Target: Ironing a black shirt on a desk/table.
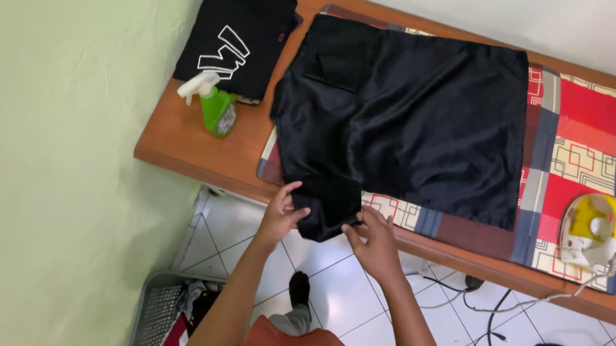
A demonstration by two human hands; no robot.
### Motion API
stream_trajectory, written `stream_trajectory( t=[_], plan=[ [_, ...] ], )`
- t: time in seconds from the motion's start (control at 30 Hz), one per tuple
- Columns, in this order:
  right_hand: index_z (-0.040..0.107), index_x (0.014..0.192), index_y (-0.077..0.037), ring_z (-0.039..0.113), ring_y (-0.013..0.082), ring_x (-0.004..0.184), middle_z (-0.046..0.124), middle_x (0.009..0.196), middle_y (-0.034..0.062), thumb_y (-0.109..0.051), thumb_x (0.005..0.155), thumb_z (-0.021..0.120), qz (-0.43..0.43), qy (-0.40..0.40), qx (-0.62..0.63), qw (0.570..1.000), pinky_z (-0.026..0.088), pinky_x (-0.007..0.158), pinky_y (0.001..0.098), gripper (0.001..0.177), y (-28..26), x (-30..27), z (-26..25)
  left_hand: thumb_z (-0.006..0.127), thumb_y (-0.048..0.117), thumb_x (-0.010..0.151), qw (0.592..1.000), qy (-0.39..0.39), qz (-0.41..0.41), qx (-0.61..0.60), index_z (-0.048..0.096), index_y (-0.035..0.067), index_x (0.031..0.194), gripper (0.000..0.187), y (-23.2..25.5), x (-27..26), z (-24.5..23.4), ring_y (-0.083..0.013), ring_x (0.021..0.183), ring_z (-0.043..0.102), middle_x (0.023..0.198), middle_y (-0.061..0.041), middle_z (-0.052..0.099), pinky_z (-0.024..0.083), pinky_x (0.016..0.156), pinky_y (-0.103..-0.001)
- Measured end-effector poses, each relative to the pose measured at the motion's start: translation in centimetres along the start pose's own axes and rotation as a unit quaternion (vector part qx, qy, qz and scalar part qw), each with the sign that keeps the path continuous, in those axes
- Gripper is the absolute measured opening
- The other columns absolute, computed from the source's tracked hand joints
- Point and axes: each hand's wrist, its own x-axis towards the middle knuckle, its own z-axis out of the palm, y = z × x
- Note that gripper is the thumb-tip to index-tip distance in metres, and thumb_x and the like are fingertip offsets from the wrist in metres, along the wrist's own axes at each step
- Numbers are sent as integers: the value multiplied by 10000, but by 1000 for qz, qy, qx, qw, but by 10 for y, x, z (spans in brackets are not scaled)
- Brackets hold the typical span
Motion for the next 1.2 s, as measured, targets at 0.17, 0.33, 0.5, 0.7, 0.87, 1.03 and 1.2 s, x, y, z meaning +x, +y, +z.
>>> stream_trajectory(
  t=[0.17, 0.33, 0.5, 0.7, 0.87, 1.03, 1.2],
  plan=[
    [663, 1104, -33, 620, 225, 822, 661, 930, 168, -200, 959, 781, 183, -79, 102, 975, 349, 1011, 418, 250, 11, -25, -6, 675, -14, 955, 983, 52, 167, 59, 573, 71, 1406, 471, -49, 0, -16, -200, 1239, 617, 1339, -130, 659, 475, 1038, -295],
    [590, 1299, -41, 631, 164, 805, 707, 953, 88, -140, 872, 795, 291, -87, 263, 916, 521, 744, 317, 484, -5, -47, -31, 624, 57, 1025, 968, 70, 209, 122, 635, 76, 1356, 332, -33, -17, -8, -193, 1287, 594, 1384, -109, 648, 457, 1065, -303],
    [458, 1402, -77, 694, 122, 990, 755, 1070, 64, -19, 843, 742, 254, -71, 407, 875, 541, 867, 248, 630, -4, -77, -45, 660, 196, 961, 997, 42, -33, 50, 546, 238, 1333, 391, 44, -96, 56, -168, 841, 673, 1124, -13, 604, 628, 689, -359],
    [603, 1375, -95, 663, 130, 902, 688, 977, 48, -75, 923, 686, 325, -70, 376, 865, 528, 766, 278, 459, -11, -91, -67, 766, 176, 955, 991, -82, 51, 90, 774, 90, 1157, 219, -104, -54, 26, -104, 823, 645, 970, -25, 694, 610, 637, -267],
    [612, 1374, -106, 635, 131, 849, 634, 945, 42, -158, 955, 707, 368, -65, 225, 900, 523, 697, 271, 433, 12, -98, -66, 724, 167, 929, 989, 45, 40, 132, 774, 134, 1079, 162, -35, -83, 68, -151, 752, 660, 941, -16, 705, 582, 562, -314],
    [597, 1349, -117, 725, 169, 805, 705, 967, 24, -170, 915, 671, 373, -108, 204, 899, 555, 637, 282, 444, 13, -84, -65, 742, 166, 927, 895, 160, 257, 327, 780, 123, 1063, 148, -35, -49, 37, -249, 887, 753, 970, -104, 783, 586, 813, -390],
    [622, 1249, -11, 755, 176, 911, 724, 1042, 69, -128, 907, 690, 257, -147, 175, 939, 575, 775, 295, 368, 67, -61, -26, 757, 254, 798, 790, 257, 187, 524, 690, 104, 1111, 354, -2, -28, -3, -396, 966, 683, 1017, -141, 719, 537, 794, -504]
  ],
)
